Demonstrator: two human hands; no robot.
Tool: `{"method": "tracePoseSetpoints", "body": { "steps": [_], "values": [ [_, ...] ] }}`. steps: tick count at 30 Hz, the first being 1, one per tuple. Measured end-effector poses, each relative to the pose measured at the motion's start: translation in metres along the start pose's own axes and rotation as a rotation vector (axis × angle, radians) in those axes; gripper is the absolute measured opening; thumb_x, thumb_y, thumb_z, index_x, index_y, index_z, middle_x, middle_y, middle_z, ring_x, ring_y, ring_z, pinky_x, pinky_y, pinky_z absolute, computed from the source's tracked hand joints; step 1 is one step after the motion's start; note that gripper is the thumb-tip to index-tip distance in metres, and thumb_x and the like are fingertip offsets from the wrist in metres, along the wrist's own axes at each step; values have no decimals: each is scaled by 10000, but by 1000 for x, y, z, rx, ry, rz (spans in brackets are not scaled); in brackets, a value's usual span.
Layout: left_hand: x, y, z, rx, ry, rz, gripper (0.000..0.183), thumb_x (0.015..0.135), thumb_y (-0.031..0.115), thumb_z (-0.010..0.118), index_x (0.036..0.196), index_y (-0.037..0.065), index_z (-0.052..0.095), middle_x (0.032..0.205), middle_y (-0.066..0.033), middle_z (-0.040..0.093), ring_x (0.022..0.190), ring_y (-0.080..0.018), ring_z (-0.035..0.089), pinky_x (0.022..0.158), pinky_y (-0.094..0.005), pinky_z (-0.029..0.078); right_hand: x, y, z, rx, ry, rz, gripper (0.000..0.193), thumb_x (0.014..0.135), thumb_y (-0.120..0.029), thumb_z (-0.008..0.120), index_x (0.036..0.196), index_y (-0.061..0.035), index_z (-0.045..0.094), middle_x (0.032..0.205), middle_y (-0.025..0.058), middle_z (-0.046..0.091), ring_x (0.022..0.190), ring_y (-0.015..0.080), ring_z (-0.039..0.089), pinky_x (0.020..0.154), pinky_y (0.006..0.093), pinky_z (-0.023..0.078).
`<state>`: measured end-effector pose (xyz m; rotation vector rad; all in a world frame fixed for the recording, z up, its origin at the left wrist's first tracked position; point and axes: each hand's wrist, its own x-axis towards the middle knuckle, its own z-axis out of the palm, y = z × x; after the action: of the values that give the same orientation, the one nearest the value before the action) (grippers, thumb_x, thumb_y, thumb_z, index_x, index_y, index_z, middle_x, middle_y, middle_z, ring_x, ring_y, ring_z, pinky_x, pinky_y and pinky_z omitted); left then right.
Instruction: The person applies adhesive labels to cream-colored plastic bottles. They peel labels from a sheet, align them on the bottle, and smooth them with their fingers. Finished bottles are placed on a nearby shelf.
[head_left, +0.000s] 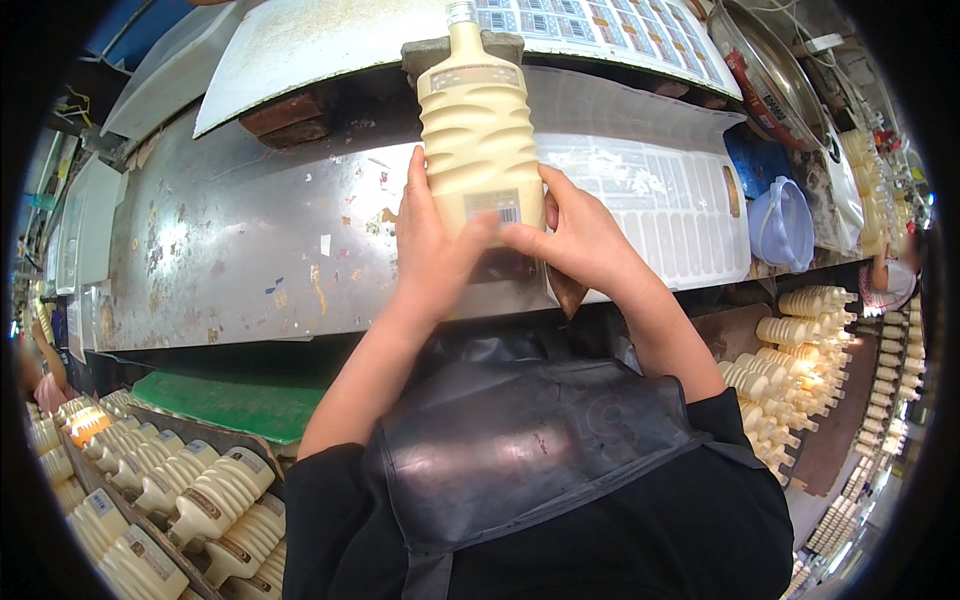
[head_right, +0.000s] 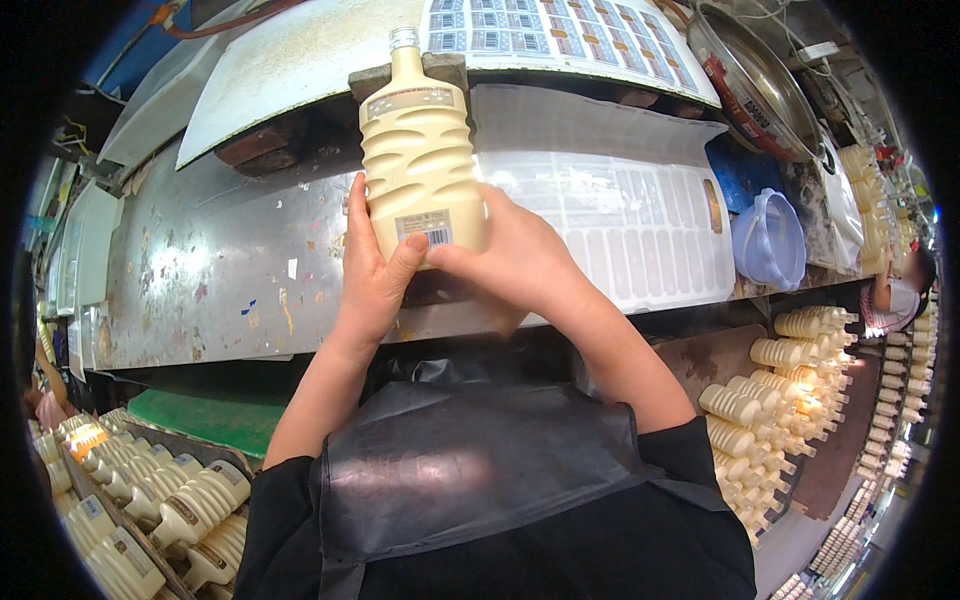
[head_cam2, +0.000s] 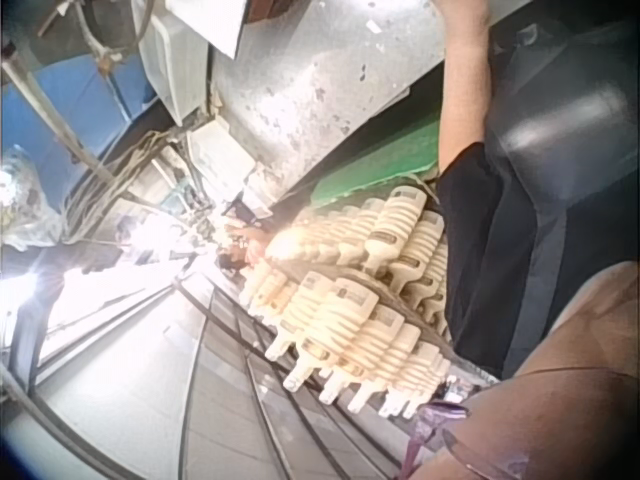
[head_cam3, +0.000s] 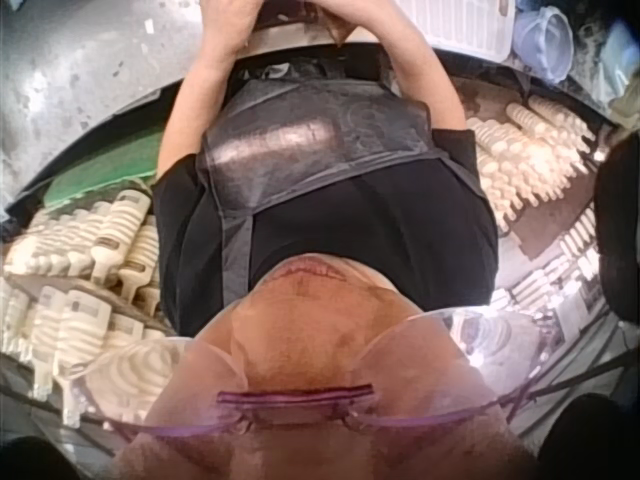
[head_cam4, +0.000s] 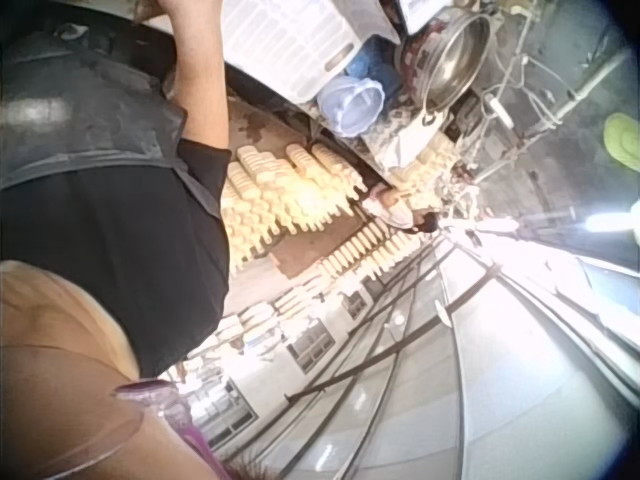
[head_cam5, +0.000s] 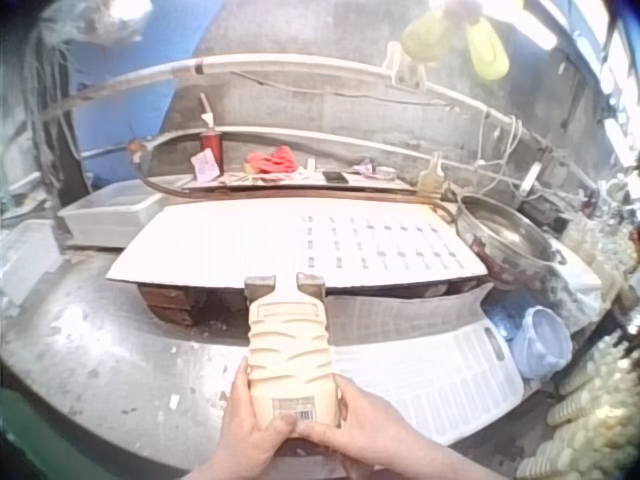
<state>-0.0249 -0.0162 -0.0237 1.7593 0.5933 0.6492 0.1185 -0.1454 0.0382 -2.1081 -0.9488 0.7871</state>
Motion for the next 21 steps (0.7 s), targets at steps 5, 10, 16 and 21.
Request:
{"method": "tracePoseSetpoints", "body": {
  "steps": [5,10,16,21],
  "values": [
    [3,0,-7,-87,-73,-5,1066,858,347,767,1603,-54,119,1537,-305,355,1414,-423,403,1182,-480,327,2,-11,0,-12,24,80,748,819,-551,712,1311,2,605,1058,223,736,985,364,721,886,427,548],
    [4,1,-17,-59,-206,-35,1101,886,216,757,1642,4,-16,1615,-216,262,1478,-290,319,1210,-395,293,4,-15,3,-89,39,64,798,816,-561,707,1339,28,583,1002,209,739,914,327,732,828,393,560],
    [3,1,-22,-60,-236,-46,1112,872,244,748,1640,9,-21,1624,-238,243,1495,-320,294,1215,-414,282,1,-16,1,-105,32,44,738,798,-547,711,1297,-14,611,1081,230,737,1016,384,718,912,442,542],
    [1,3,-16,-521,-113,-113,991,927,262,682,1617,-54,45,1589,-263,322,1477,-339,344,1207,-421,300,1,-21,0,-120,34,105,723,807,-549,704,1293,-23,607,1082,219,738,1032,383,715,919,448,539]
  ]
}}
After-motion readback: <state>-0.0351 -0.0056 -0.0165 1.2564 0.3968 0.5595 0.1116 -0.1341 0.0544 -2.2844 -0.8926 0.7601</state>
